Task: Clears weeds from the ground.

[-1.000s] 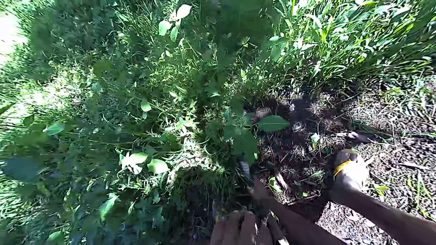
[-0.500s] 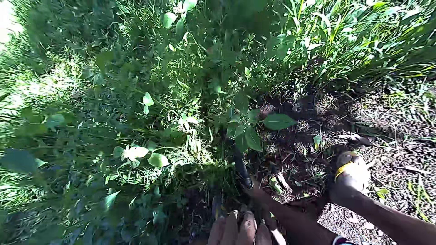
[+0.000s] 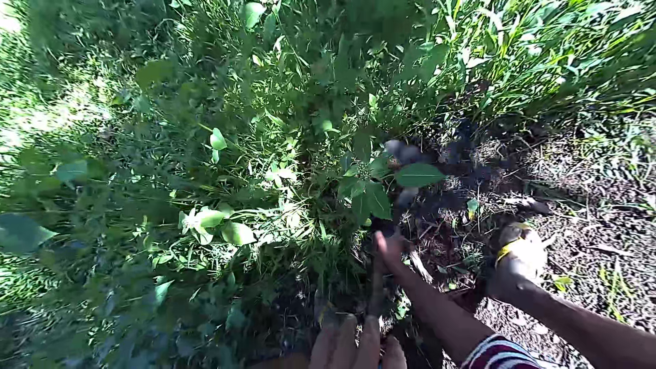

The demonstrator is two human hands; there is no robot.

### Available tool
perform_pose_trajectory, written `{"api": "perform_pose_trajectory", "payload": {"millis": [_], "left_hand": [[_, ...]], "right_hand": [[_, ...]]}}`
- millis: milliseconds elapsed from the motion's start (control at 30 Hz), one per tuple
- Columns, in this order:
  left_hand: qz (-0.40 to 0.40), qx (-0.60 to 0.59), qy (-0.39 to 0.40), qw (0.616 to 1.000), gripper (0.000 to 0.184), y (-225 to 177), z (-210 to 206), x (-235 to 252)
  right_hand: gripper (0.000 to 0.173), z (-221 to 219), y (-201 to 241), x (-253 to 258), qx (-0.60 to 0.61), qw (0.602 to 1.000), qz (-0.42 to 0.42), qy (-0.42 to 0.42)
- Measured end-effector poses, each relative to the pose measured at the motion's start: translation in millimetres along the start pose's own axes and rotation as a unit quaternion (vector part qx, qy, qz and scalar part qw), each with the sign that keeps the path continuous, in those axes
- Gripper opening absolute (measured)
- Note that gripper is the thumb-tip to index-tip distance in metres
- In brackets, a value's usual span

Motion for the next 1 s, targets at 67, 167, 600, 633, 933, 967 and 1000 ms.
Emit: {"api": "perform_pose_trajectory", "payload": {"millis": [67, 167, 600, 633, 933, 967, 1000], "left_hand": [[0.002, 0.009, 0.001, 1.0, 0.048, -3, 2, 4], [0.008, 0.031, -0.002, 0.999, 0.044, -2, 3, 5], [-0.007, 0.032, -0.019, 0.999, 0.046, -5, 1, 5], [-0.007, 0.033, -0.016, 0.999, 0.046, -4, 2, 6], [-0.008, 0.041, -0.009, 0.999, 0.048, 0, -2, -2], [-0.008, 0.042, -0.009, 0.999, 0.048, 0, -2, -1], [-0.007, 0.042, -0.011, 0.999, 0.048, 0, -3, 0]], "right_hand": [[0.068, -39, -59, -34, -0.205, 0.965, -0.025, 0.161], [0.066, -23, -91, -42, -0.24, 0.953, -0.037, 0.18], [0.065, -36, -61, -37, -0.139, 0.975, -0.062, 0.163], [0.067, -42, -83, -47, -0.206, 0.954, -0.061, 0.21], [0.06, 70, 22, 17, -0.02, 1.0, 0.006, -0.021], [0.062, 56, 38, 19, 0.051, 0.997, 0.008, -0.056], [0.065, 34, 43, 15, 0.095, 0.993, 0.009, -0.064]]}}
Point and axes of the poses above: each hand's wrist, its own x-axis towards the middle knuckle, its own z-axis out of the back of the hand, y = z × x, the point moved 8 cm from there along x, towards the middle knuckle, and after that the axes turned 8 degrees about -z, right-handed, at the moved point
